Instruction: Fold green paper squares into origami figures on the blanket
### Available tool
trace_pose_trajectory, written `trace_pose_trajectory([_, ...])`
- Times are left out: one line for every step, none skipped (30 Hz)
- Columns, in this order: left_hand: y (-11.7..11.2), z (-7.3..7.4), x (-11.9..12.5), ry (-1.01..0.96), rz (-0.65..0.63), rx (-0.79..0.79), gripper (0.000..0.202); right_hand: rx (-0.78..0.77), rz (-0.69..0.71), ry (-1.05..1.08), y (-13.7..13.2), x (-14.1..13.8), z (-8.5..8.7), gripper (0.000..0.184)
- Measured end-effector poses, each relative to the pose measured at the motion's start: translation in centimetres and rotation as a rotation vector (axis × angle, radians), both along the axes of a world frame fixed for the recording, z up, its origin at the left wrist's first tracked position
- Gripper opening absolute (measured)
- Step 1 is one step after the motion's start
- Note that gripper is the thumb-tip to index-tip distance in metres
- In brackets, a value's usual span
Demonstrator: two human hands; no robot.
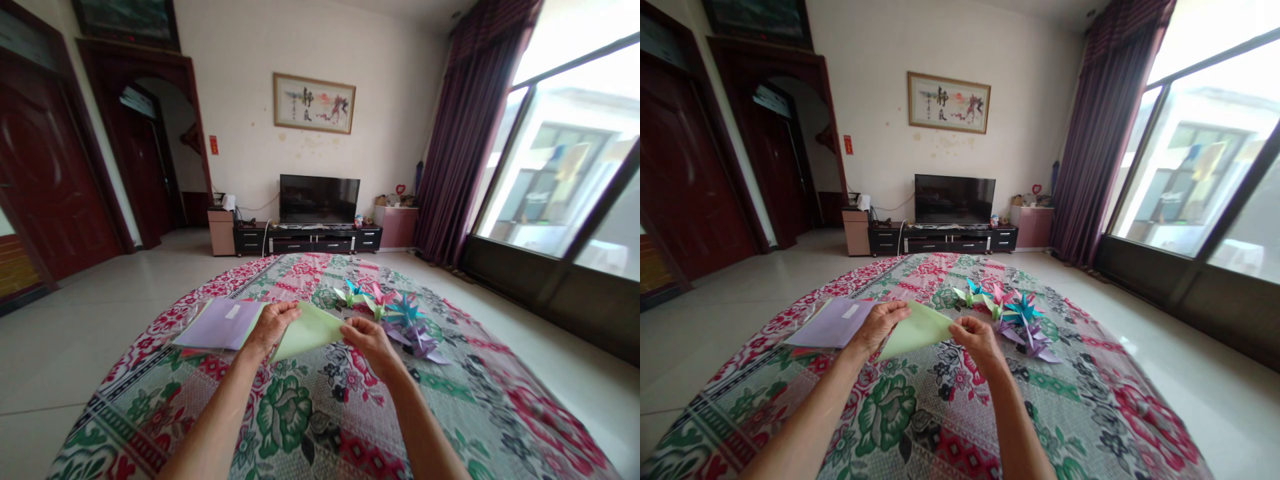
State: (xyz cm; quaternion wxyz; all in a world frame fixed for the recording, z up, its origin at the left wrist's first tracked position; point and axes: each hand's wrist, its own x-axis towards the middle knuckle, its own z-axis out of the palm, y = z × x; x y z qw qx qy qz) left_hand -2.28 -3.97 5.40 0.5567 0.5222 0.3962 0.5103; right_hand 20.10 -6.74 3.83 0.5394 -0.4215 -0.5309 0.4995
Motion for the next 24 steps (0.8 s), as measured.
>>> trace_pose_trajectory([0.0,0.0,0.0,0.001,0.001,0.0,0.037,0.003,-0.01,0.021,0.1,-0.1,-0.1,0.037])
trace_pose_trajectory([0.0,0.1,0.0,0.006,0.004,0.002,0.037,0.005,-0.017,0.039,0.1,-0.2,-0.3,0.037])
trace_pose_trajectory([-0.1,0.1,0.0,0.013,0.009,0.006,0.037,0.006,-0.024,0.059,0.2,-0.2,-0.4,0.036])
trace_pose_trajectory([-0.1,0.1,0.0,0.025,0.018,0.013,0.037,0.007,-0.031,0.083,0.3,-0.3,-0.6,0.037])
trace_pose_trajectory([-0.1,0.1,0.0,0.037,0.026,0.021,0.037,0.006,-0.038,0.11,0.4,-0.3,-0.8,0.037])
trace_pose_trajectory([-0.1,0.1,0.0,0.048,0.035,0.028,0.037,0.002,-0.043,0.138,0.5,-0.3,-1.0,0.038])
trace_pose_trajectory([0.0,0.1,0.0,0.056,0.042,0.033,0.038,-0.002,-0.047,0.167,0.6,-0.3,-1.2,0.04])
trace_pose_trajectory([0.0,0.0,0.0,0.063,0.044,0.035,0.039,-0.011,-0.048,0.194,0.6,-0.3,-1.3,0.042])
trace_pose_trajectory([0.0,0.0,0.0,0.067,0.046,0.036,0.039,-0.022,-0.048,0.22,0.7,-0.3,-1.5,0.045])
trace_pose_trajectory([0.0,0.0,0.0,0.069,0.048,0.036,0.039,-0.034,-0.047,0.243,0.7,-0.3,-1.6,0.047])
trace_pose_trajectory([0.0,0.0,0.0,0.07,0.049,0.037,0.039,-0.048,-0.046,0.267,0.7,-0.2,-1.6,0.05])
trace_pose_trajectory([0.0,0.0,0.1,0.071,0.05,0.04,0.038,-0.061,-0.045,0.29,0.6,-0.2,-1.6,0.051])
trace_pose_trajectory([0.0,0.1,0.1,0.07,0.049,0.044,0.038,-0.074,-0.044,0.315,0.6,-0.3,-1.5,0.051])
trace_pose_trajectory([-0.1,0.1,0.1,0.066,0.046,0.047,0.037,-0.086,-0.043,0.34,0.4,-0.3,-1.4,0.05])
trace_pose_trajectory([-0.1,0.2,0.2,0.061,0.041,0.047,0.036,-0.095,-0.04,0.364,0.3,-0.3,-1.3,0.05])
trace_pose_trajectory([-0.2,0.3,0.2,0.057,0.035,0.044,0.036,-0.102,-0.037,0.385,0.2,-0.4,-1.3,0.05])
trace_pose_trajectory([-0.2,0.4,0.2,0.054,0.033,0.04,0.037,-0.106,-0.035,0.402,0.1,-0.4,-1.2,0.049])
trace_pose_trajectory([-0.3,0.4,0.2,0.053,0.034,0.036,0.038,-0.106,-0.034,0.415,0.1,-0.4,-1.3,0.049])
trace_pose_trajectory([-0.3,0.4,0.2,0.054,0.038,0.031,0.039,-0.105,-0.037,0.422,0.1,-0.5,-1.4,0.049])
trace_pose_trajectory([-0.3,0.3,0.2,0.056,0.044,0.028,0.04,-0.1,-0.045,0.426,0.1,-0.5,-1.5,0.049])
trace_pose_trajectory([-0.2,0.1,0.2,0.059,0.053,0.029,0.041,-0.092,-0.055,0.427,0.2,-0.5,-1.7,0.048])
trace_pose_trajectory([-0.1,-0.1,0.2,0.063,0.065,0.032,0.042,-0.083,-0.066,0.426,0.3,-0.5,-1.9,0.048])
trace_pose_trajectory([0.0,-0.3,0.2,0.069,0.08,0.037,0.043,-0.073,-0.077,0.424,0.3,-0.6,-2.2,0.048])
trace_pose_trajectory([0.1,-0.5,0.2,0.076,0.098,0.045,0.043,-0.064,-0.087,0.423,0.4,-0.6,-2.4,0.047])
